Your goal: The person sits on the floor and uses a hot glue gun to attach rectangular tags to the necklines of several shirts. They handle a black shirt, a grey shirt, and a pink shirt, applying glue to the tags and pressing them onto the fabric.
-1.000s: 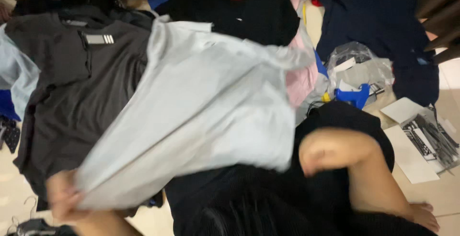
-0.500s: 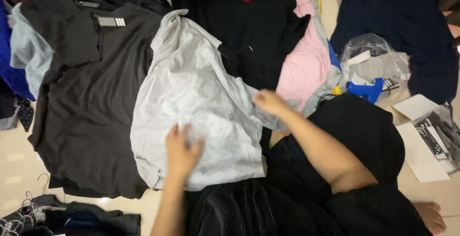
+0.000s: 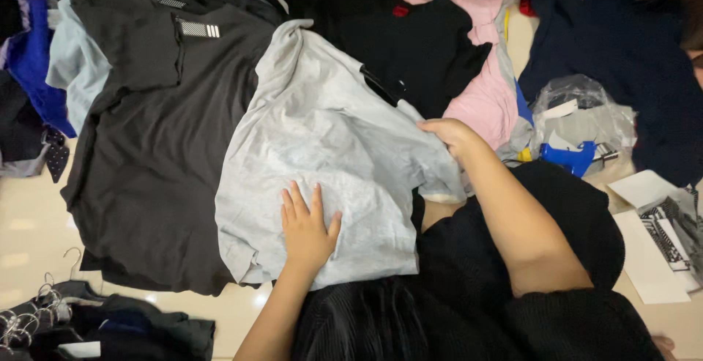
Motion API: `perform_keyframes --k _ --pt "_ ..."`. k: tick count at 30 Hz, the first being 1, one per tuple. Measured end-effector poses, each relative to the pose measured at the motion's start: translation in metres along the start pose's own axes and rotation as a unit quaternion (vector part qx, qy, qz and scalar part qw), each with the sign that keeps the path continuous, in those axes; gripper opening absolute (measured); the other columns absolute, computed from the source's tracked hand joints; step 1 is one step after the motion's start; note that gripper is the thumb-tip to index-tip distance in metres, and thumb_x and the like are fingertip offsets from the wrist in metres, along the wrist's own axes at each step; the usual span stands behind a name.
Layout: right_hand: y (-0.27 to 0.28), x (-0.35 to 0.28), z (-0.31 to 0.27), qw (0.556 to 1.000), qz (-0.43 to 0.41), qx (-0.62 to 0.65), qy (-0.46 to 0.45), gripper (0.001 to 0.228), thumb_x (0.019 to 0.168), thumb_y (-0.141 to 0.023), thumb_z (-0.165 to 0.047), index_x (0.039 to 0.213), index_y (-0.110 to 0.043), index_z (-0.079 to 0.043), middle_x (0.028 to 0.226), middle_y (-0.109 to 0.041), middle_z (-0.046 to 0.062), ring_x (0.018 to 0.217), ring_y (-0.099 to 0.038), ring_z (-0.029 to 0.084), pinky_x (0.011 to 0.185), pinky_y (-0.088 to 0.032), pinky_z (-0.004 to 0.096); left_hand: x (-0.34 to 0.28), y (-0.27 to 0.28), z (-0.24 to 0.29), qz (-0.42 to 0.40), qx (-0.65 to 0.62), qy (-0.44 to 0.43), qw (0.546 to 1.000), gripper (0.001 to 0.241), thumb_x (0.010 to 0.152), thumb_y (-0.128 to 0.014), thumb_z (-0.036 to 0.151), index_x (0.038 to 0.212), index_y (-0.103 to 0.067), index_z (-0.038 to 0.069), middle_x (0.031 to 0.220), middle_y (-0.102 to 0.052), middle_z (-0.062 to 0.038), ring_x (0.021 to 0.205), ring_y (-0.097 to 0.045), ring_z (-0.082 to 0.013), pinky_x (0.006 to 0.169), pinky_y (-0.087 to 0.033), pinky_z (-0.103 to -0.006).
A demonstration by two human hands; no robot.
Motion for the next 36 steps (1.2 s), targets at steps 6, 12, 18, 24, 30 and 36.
perform_keyframes --k 6,12,18,24,30,36 --pt "0.026 -0.024 -0.112 0.909 0.268 -0.233 0.219 0.048 0.094 -0.076 -0.038 0.119 -0.069 0.002 0.116 -0.069 0.022 0.117 -0.066 0.035 0.098 -0.049 0.054 0.006 0.024 0.005 -0.1 -0.041 -0.015 0.994 0.061 0.093 -0.065 0.044 0.148 -0.055 0.019 0.165 -0.026 -0.026 0.15 -0.019 -0.0557 0.117 -0.025 -0.0646" --pt "0.084 -0.155 -0.286 0.67 0.383 -0.165 0.615 0.027 0.092 -0.09 -0.01 0.086 -0.064 -0.012 0.085 -0.058 0.004 0.084 -0.054 0.021 0.075 -0.041 0.041 0.007 0.058 -0.022 -0.026 -0.242 -0.087 0.966 0.033 0.094 -0.065 0.023 0.125 -0.072 0.013 0.144 -0.061 -0.017 0.131 -0.059 -0.034 0.109 -0.045 -0.0445" --pt "0.108 -0.247 -0.323 0.554 0.354 -0.212 0.723 0.033 0.103 -0.092 -0.015 0.093 -0.061 -0.012 0.087 -0.052 0.001 0.081 -0.046 0.02 0.071 -0.036 0.041 0.013 0.12 -0.025 0.118 -0.299 -0.114 0.94 0.028 0.092 -0.064 0.01 0.119 -0.074 0.007 0.137 -0.065 -0.02 0.122 -0.063 -0.0377 0.104 -0.047 -0.0466" --pt "0.016 -0.316 -0.221 0.484 0.227 -0.385 0.752 0.037 0.119 -0.089 -0.036 0.115 -0.073 -0.003 0.099 -0.065 0.014 0.092 -0.06 0.037 0.086 -0.047 0.048 -0.004 0.174 -0.041 0.345 -0.229 -0.12 0.902 0.021 0.094 -0.064 0.007 0.113 -0.074 0.004 0.126 -0.07 -0.019 0.116 -0.065 -0.0395 0.105 -0.047 -0.0503" --pt "-0.058 -0.234 -0.053 0.571 -0.001 -0.463 0.678 0.029 0.094 -0.076 -0.016 0.12 -0.076 -0.003 0.109 -0.076 0.018 0.105 -0.071 0.041 0.096 -0.053 0.051 -0.037 0.202 -0.07 0.45 -0.18 -0.08 0.871 0.025 0.104 -0.051 0.016 0.111 -0.067 -0.003 0.114 -0.068 -0.022 0.107 -0.061 -0.0432 0.1 -0.045 -0.0523" --pt "-0.052 -0.156 0.071 0.608 -0.189 -0.666 0.389 0.036 0.094 -0.066 -0.031 0.13 -0.07 -0.032 0.101 -0.077 0.003 0.102 -0.071 0.03 0.096 -0.049 0.048 -0.043 0.102 -0.117 0.074 -0.219 0.169 0.958 0.023 0.095 -0.065 0.017 0.116 -0.073 0.009 0.098 -0.073 -0.016 0.088 -0.068 -0.0393 0.078 -0.054 -0.0481"
Point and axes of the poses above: each hand's wrist, its own x-axis towards the middle knuckle, its own y-axis out of the back of the hand, z = x × y, the point moved 4 cm from there along x, towards the middle knuckle
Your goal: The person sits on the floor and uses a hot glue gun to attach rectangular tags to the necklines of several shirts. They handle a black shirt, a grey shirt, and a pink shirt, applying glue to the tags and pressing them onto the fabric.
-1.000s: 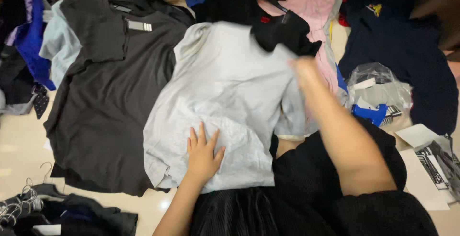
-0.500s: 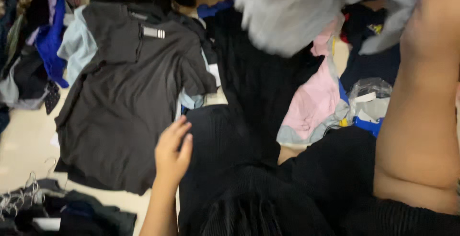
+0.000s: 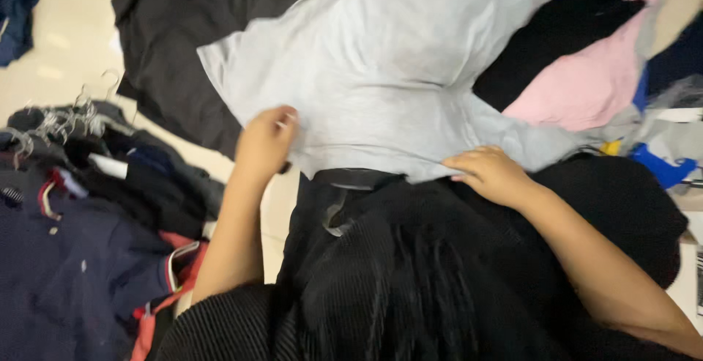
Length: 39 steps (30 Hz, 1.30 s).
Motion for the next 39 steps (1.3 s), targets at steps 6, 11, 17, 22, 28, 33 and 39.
perform_keyframes --k 6,11,17,22,28,33,39 --pt "-0.019 -0.01 0.019 0.998 -0.034 -0.04 -0.046 0.036 0.094 -0.065 -0.026 0.129 -0.071 -0.032 0.097 -0.075 0.007 0.1 -0.069 0.032 0.095 -0.048 0.049 -0.039 -0.029 0.009 -0.193 0.028 0.007 0.981 0.034 0.083 -0.078 0.024 0.112 -0.073 0.006 0.088 -0.069 -0.018 0.083 -0.069 -0.0405 0.079 -0.055 -0.0507" --pt "-0.019 -0.01 0.031 1.0 0.0 -0.014 -0.017 0.035 0.092 -0.067 -0.027 0.126 -0.073 -0.03 0.094 -0.073 0.011 0.096 -0.068 0.035 0.091 -0.05 0.049 -0.053 -0.029 0.015 -0.267 0.04 -0.005 0.963 0.031 0.079 -0.079 0.021 0.103 -0.069 0.003 0.082 -0.064 -0.019 0.081 -0.068 -0.0425 0.077 -0.054 -0.0528" --pt "-0.021 -0.012 0.035 1.0 0.017 0.01 -0.019 0.034 0.094 -0.065 -0.029 0.127 -0.074 -0.033 0.09 -0.071 0.01 0.092 -0.067 0.035 0.088 -0.051 0.048 -0.07 -0.069 -0.007 -0.234 0.213 -0.049 0.947 0.038 0.079 -0.077 0.02 0.11 -0.061 0.006 0.1 -0.059 -0.014 0.094 -0.067 -0.0363 0.081 -0.058 -0.0451" --pt "-0.019 -0.017 0.032 0.999 0.039 0.006 -0.009 0.035 0.093 -0.065 -0.028 0.126 -0.075 -0.035 0.092 -0.072 0.009 0.092 -0.068 0.035 0.088 -0.051 0.048 -0.079 -0.083 -0.01 -0.165 0.295 -0.031 0.941 0.026 0.08 -0.069 0.007 0.103 -0.059 0.003 0.097 -0.056 -0.018 0.088 -0.067 -0.0403 0.075 -0.061 -0.0432" --pt "-0.007 -0.025 0.043 0.994 0.096 -0.05 0.013 0.034 0.087 -0.068 -0.022 0.119 -0.077 -0.032 0.108 -0.071 0.004 0.106 -0.066 0.031 0.098 -0.047 0.048 -0.057 -0.04 0.01 -0.149 0.152 -0.002 0.977 0.015 0.093 -0.064 0.015 0.099 -0.075 0.006 0.085 -0.072 -0.016 0.086 -0.074 -0.0382 0.075 -0.059 -0.0452" --pt "-0.002 -0.032 0.059 0.976 0.179 -0.116 -0.045 0.041 0.092 -0.063 -0.019 0.123 -0.073 -0.044 0.136 -0.065 -0.003 0.134 -0.057 0.027 0.113 -0.038 0.052 -0.039 -0.072 0.051 -0.155 -0.414 0.192 0.876 0.007 0.093 -0.067 0.013 0.093 -0.072 0.008 0.055 -0.051 0.0 0.053 -0.051 -0.0083 0.057 -0.044 -0.0196" --pt "-0.011 -0.026 0.072 0.972 0.148 -0.116 -0.139 0.039 0.098 -0.062 -0.023 0.13 -0.07 -0.043 0.146 -0.06 0.01 0.139 -0.053 0.04 0.107 -0.042 0.057 -0.013 -0.134 0.046 -0.122 -0.561 0.17 0.801 0.017 0.095 -0.062 0.003 0.11 -0.056 0.009 0.056 -0.052 0.002 0.043 -0.052 -0.0056 0.045 -0.043 -0.0152"
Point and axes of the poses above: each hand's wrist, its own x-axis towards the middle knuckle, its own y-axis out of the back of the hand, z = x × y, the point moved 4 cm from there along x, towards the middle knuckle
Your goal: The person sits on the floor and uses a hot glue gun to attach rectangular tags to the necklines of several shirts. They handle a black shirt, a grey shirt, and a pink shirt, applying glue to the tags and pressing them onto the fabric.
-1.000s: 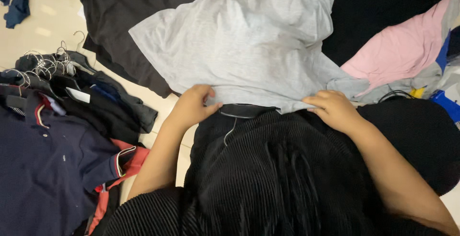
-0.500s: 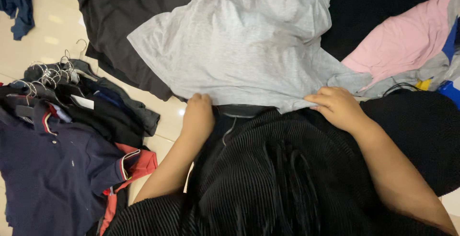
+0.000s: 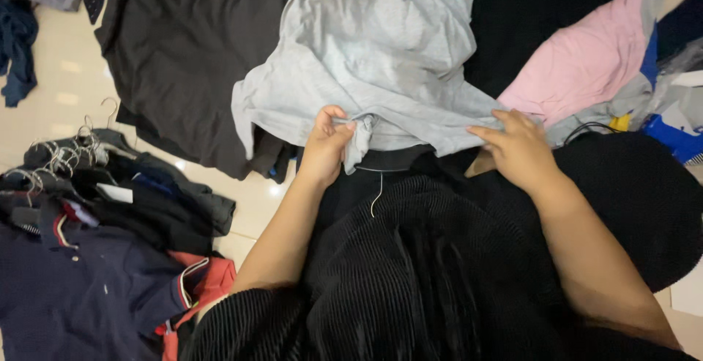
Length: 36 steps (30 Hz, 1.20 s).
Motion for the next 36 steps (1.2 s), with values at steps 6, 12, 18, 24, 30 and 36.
perform_keyframes --k 6,12,18,24,30,36 --pt "-0.006 0.007 -0.004 0.999 -0.019 0.03 -0.006 0.044 0.088 -0.074 -0.022 0.131 -0.072 -0.033 0.145 -0.06 0.018 0.135 -0.054 0.048 0.108 -0.045 0.057 0.002 0.009 -0.011 -0.05 0.089 0.043 0.994 0.015 0.093 -0.068 0.001 0.105 -0.076 0.006 0.076 -0.072 -0.002 0.065 -0.061 -0.0035 0.062 -0.052 -0.0169" --pt "-0.004 0.01 -0.005 0.999 -0.026 0.041 -0.007 0.048 0.084 -0.078 -0.026 0.131 -0.071 -0.031 0.143 -0.061 0.019 0.135 -0.054 0.046 0.111 -0.045 0.055 -0.004 0.003 -0.004 -0.093 0.141 0.031 0.985 0.041 0.081 -0.081 -0.004 0.121 -0.075 0.004 0.058 -0.054 0.01 0.054 -0.052 0.0038 0.054 -0.046 -0.0087" --pt "0.001 0.009 -0.01 0.998 -0.034 0.046 -0.015 0.052 0.083 -0.078 -0.024 0.133 -0.07 -0.03 0.145 -0.059 0.018 0.137 -0.052 0.045 0.111 -0.044 0.054 -0.001 0.007 -0.005 -0.087 0.177 0.05 0.979 0.049 0.085 -0.078 -0.003 0.132 -0.07 0.008 0.091 -0.076 0.0 0.083 -0.069 -0.0019 0.079 -0.058 -0.0178" --pt "-0.004 0.009 -0.018 0.996 -0.011 0.084 -0.016 0.053 0.079 -0.08 -0.015 0.13 -0.071 -0.025 0.14 -0.06 0.024 0.134 -0.053 0.05 0.109 -0.044 0.057 -0.001 0.026 -0.008 -0.075 0.357 -0.019 0.931 0.028 0.087 -0.082 0.009 0.115 -0.08 0.014 0.095 -0.076 -0.007 0.097 -0.067 -0.0138 0.088 -0.054 -0.0289" --pt "-0.017 0.018 -0.019 0.996 0.012 0.091 0.011 0.062 0.072 -0.083 -0.018 0.132 -0.069 -0.028 0.139 -0.059 0.024 0.127 -0.054 0.049 0.104 -0.045 0.058 0.006 0.063 -0.018 -0.064 0.437 -0.034 0.896 0.015 0.093 -0.076 0.016 0.105 -0.076 0.009 0.103 -0.076 -0.008 0.099 -0.068 -0.0184 0.092 -0.052 -0.0328" --pt "-0.036 0.031 -0.024 0.995 -0.026 0.097 0.007 0.063 0.072 -0.085 -0.025 0.131 -0.067 -0.03 0.139 -0.058 0.02 0.124 -0.055 0.045 0.094 -0.048 0.058 0.006 0.049 0.014 -0.093 0.43 0.035 0.897 0.011 0.1 -0.065 0.018 0.107 -0.067 0.011 0.097 -0.067 -0.002 0.085 -0.058 -0.0117 0.08 -0.044 -0.0247"
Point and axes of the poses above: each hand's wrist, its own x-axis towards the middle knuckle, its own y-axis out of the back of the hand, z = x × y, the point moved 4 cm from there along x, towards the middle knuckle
